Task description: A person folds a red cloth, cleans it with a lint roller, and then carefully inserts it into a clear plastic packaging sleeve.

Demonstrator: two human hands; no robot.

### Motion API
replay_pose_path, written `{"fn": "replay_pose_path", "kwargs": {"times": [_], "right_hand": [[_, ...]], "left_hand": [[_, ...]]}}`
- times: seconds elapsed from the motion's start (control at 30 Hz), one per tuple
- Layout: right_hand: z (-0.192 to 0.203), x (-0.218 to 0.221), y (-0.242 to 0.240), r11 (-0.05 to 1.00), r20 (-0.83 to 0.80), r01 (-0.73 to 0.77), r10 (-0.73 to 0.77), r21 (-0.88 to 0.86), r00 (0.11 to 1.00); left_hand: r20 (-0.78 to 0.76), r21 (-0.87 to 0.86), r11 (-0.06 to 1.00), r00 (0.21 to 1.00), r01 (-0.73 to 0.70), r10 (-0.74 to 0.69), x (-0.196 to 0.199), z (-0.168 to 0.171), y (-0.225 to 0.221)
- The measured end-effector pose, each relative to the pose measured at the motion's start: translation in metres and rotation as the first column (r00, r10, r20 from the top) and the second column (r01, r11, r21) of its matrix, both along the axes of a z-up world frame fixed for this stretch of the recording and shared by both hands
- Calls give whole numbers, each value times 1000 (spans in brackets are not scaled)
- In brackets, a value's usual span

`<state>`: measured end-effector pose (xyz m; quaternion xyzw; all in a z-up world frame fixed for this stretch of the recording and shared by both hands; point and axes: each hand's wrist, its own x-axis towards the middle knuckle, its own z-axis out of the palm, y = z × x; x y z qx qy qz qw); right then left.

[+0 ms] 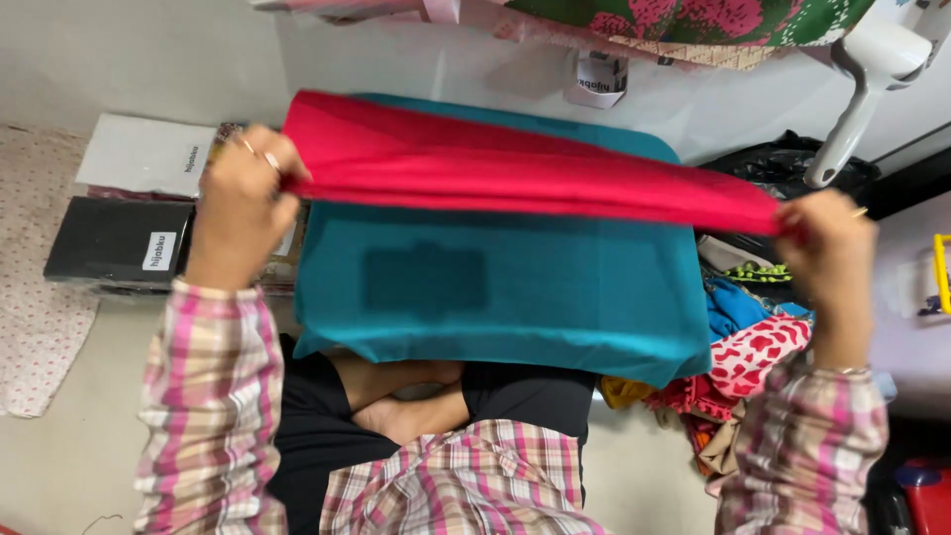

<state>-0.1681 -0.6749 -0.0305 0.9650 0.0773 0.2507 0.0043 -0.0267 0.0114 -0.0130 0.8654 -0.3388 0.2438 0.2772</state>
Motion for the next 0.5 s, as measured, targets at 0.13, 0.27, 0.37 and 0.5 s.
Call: {"fn": "replay_pose_path", "kwargs": {"times": [0.13, 0.27, 0.37, 0.5], "right_hand": [[-55, -7, 16, 951, -522, 59, 113, 303, 846], [-58, -9, -58, 846, -690, 532, -372, 22, 621], [-46, 12, -113, 956, 156, 269, -285, 117, 946], [-6, 80, -95, 761, 27, 310, -394, 570, 919]], "left_hand": [[-186, 226, 974, 981, -19, 62, -6, -103, 9], [-546, 577, 814, 771, 60, 330, -23, -106, 10], [-620, 341, 936, 728, -89, 295, -25, -95, -8], [-475, 227, 958, 838, -178, 268, -2, -131, -44]]}}
